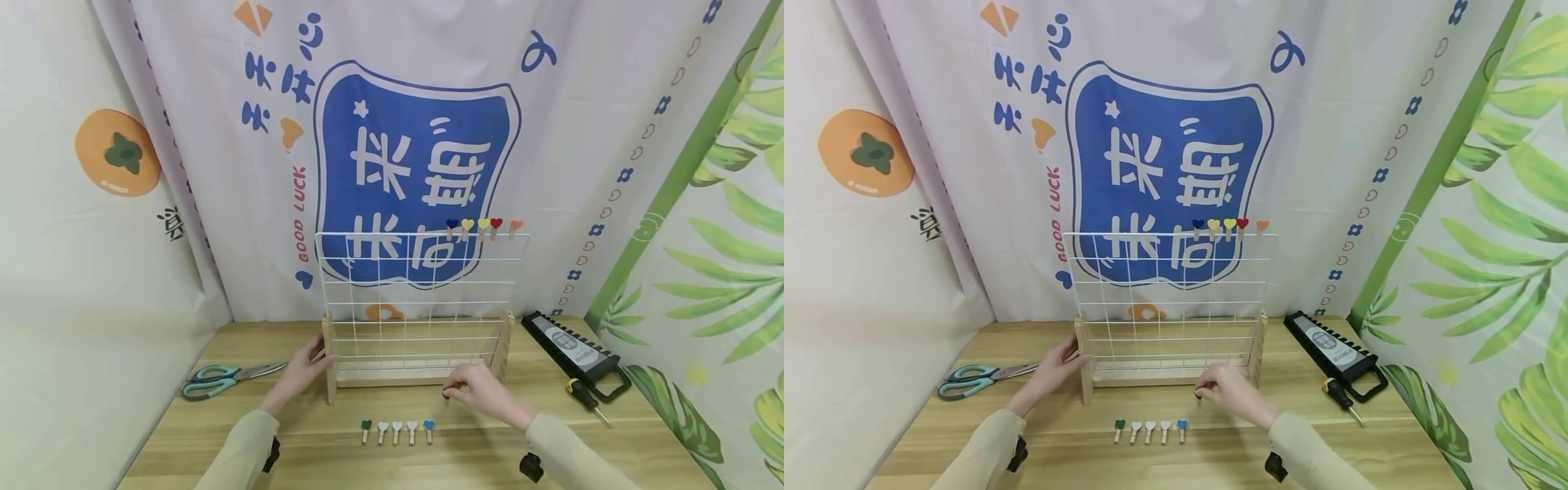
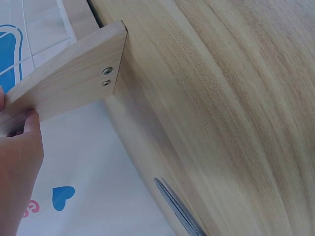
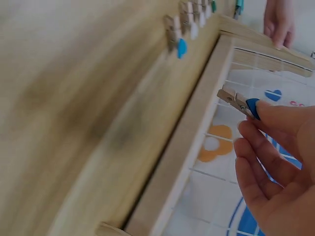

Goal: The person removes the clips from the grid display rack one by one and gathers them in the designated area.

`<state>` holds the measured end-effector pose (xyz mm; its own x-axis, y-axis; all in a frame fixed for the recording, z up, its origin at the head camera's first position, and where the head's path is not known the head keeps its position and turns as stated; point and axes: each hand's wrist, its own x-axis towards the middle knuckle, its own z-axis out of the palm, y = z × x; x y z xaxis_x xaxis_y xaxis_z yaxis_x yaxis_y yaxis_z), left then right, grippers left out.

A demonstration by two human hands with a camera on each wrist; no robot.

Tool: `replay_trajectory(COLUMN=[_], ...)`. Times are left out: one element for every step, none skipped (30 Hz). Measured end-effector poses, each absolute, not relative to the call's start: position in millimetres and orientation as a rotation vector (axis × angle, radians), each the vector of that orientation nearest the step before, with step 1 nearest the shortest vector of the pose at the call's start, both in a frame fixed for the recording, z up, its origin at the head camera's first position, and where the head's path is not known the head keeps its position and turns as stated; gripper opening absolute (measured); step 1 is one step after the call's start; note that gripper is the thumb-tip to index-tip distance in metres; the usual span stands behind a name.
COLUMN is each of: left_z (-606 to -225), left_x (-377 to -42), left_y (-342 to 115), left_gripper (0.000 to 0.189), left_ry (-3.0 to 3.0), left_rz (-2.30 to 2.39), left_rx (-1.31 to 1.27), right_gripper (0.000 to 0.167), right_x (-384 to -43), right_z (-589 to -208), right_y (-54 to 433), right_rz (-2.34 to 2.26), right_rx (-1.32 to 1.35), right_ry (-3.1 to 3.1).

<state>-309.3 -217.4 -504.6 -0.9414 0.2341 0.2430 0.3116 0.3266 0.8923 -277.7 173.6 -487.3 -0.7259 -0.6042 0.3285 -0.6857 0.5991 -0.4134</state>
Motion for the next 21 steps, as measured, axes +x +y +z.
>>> replay_trajectory(left_z=[-504.5, -504.3, -504.0, -503.7, -503.4, -503.2, -502.8, -502.6, -502.2, -502.0, -501.7, -501.3, -500.9, -500.3, -499.8, -499.4, -499.1, -498.8, -498.6, -498.8, -498.9], left_x=[-309.0, -308.8, -308.5, -308.1, -307.8, -307.4, -307.4, -307.3, -307.0, -306.8, -306.5, -306.1, -305.6, -305.1, -304.6, -304.3, -304.1, -303.9, -303.7, -303.9, -304.0], left_y=[-217.5, -217.4, -217.3, -217.3, -217.1, -217.0, -216.8, -216.7, -216.8, -216.8, -216.7, -216.5, -216.3, -216.0, -215.8, -215.5, -215.1, -215.1, -215.0, -215.2, -215.3], left_gripper=[0.071, 0.071, 0.071, 0.071, 0.071, 0.072, 0.072, 0.071, 0.071, 0.07, 0.07, 0.069, 0.069, 0.068, 0.068, 0.068, 0.068, 0.068, 0.067, 0.067, 0.067], left_ry=[-2.502, -2.505, -2.507, -2.514, -2.519, -2.522, -2.522, -2.523, -2.523, -2.524, -2.522, -2.518, -2.516, -2.517, -2.518, -2.516, -2.514, -2.513, -2.513, -2.515, -2.513], left_rz=[-1.709, -1.705, -1.706, -1.695, -1.69, -1.689, -1.699, -1.697, -1.699, -1.693, -1.696, -1.699, -1.698, -1.692, -1.691, -1.692, -1.693, -1.695, -1.696, -1.689, -1.69], left_rx=[-0.51, -0.509, -0.503, -0.507, -0.507, -0.508, -0.5, -0.503, -0.504, -0.51, -0.505, -0.504, -0.502, -0.506, -0.505, -0.502, -0.497, -0.496, -0.493, -0.497, -0.492], right_gripper=[0.005, 0.006, 0.005, 0.005, 0.005, 0.005, 0.006, 0.006, 0.006, 0.006, 0.007, 0.007, 0.008, 0.008, 0.009, 0.009, 0.009, 0.01, 0.01, 0.01, 0.011], right_x=[-277.1, -276.6, -275.9, -275.5, -275.1, -274.7, -274.5, -274.2, -274.0, -273.5, -273.2, -272.9, -272.7, -272.7, -272.6, -272.6, -272.8, -273.1, -273.2, -273.4, -273.5], right_z=[-491.3, -494.7, -498.1, -501.3, -504.5, -507.5, -510.4, -513.0, -515.6, -517.5, -519.6, -521.3, -523.2, -525.0, -526.5, -528.0, -529.5, -531.0, -532.2, -533.2, -533.9], right_y=[173.5, 173.2, 172.8, 172.4, 172.2, 172.0, 171.7, 171.6, 171.7, 171.9, 172.1, 172.5, 172.8, 173.2, 173.4, 173.6, 173.8, 173.9, 173.9, 173.9, 173.8], right_rz=[0.79, 0.799, 0.806, 0.811, 0.83, 0.856, 0.876, 0.895, 0.915, 0.941, 0.968, 0.989, 1.005, 1.019, 1.032, 1.033, 1.034, 1.032, 1.03, 1.03, 1.03], right_rx=[1.088, 1.093, 1.098, 1.11, 1.122, 1.141, 1.157, 1.168, 1.175, 1.18, 1.177, 1.17, 1.156, 1.142, 1.128, 1.117, 1.105, 1.098, 1.092, 1.086, 1.083], right_ry=[-2.686, -2.704, -2.723, -2.731, -2.74, -2.745, -2.751, -2.76, -2.771, -2.786, -2.805, -2.826, -2.852, -2.873, -2.888, -2.9, -2.91, -2.916, -2.919, -2.92, -2.919])
